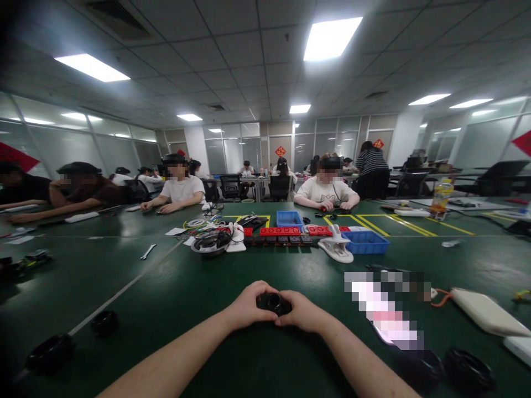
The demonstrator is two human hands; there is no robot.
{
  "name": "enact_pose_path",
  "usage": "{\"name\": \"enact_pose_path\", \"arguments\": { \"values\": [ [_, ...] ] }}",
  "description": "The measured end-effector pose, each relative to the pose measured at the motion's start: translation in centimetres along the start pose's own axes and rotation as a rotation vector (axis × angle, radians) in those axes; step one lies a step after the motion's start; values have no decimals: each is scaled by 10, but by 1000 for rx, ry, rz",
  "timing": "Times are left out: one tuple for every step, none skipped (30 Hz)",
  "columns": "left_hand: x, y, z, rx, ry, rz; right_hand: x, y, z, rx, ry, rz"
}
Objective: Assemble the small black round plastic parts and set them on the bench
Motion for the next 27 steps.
{"name": "enact_pose_path", "arguments": {
  "values": [
    [1, 0, -1, -9, -7, -9, 0, 0, 0, -5, 4, 3],
    [1, 0, -1, -19, -16, -16, 0, 0, -1, -13, 6, 8],
    [1, 0, -2, -30, -26, -18, 1, 0, -1, -22, 5, 14],
    [1, 0, -3, -39, -33, -15, 1, 0, -1, -29, 0, 24],
    [1, 0, -3, -45, -36, -11, 0, 0, -1, -32, -8, 37],
    [1, 1, -3, -45, -34, -7, 0, 1, 0, -28, -19, 52],
    [0, 1, -3, -41, -28, -6, -1, 1, 1, -22, -32, 63],
    [0, 1, -1, -31, -20, -7, -1, 2, 2, -13, -41, 72],
    [0, 1, 0, -19, -13, -11, -1, 2, 3, -6, -49, 79],
    [-1, 1, 2, -9, -10, -15, -2, 2, 3, -1, -54, 85],
    [-2, 1, 3, -1, -8, -19, -2, 2, 3, 1, -58, 86],
    [-2, 1, 4, 5, -5, -21, -2, 2, 3, 2, -58, 82],
    [-3, 0, 5, 11, -1, -22, -2, 2, 2, 3, -55, 75],
    [-4, 0, 6, 17, 5, -22, -2, 1, 0, -2, -48, 64],
    [-4, 0, 6, 22, 9, -19, -2, 0, -1, -11, -40, 48],
    [-5, 0, 6, 26, 14, -17, -2, 0, -3, -20, -35, 33],
    [-5, 0, 6, 29, 17, -18, -2, -1, -4, -27, -30, 18],
    [-5, 0, 6, 30, 19, -23, -2, -1, -5, -28, -26, 4],
    [-5, 0, 6, 28, 18, -30, -2, -2, -5, -24, -24, -8],
    [-5, 0, 6, 23, 16, -42, -2, -2, -4, -16, -21, -20],
    [-4, 0, 5, 15, 13, -57, -2, -2, -3, -6, -18, -29],
    [-4, 1, 4, 5, 9, -74, -2, -1, -2, 3, -19, -31],
    [-4, 1, 3, -6, 3, -91, -2, -1, -1, 8, -28, -26],
    [-3, 2, 2, -14, -3, -106, -3, -1, -1, 12, -44, -15],
    [-3, 2, 1, -17, -9, -120, -3, 0, 0, 14, -62, -2],
    [-3, 3, 0, -17, -16, -130, -3, 0, 0, 16, -81, 9],
    [-3, 3, -1, -15, -22, -136, -3, 0, 0, 18, -96, 18]
  ]
}}
Point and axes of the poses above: each hand's wrist, its own y-axis towards the middle knuckle, its own x-axis out of the palm, z = x × y, the point moved 6 cm from there along y, towards the middle knuckle, and after that the axes turned 9 degrees about y, right-handed, at the moved point
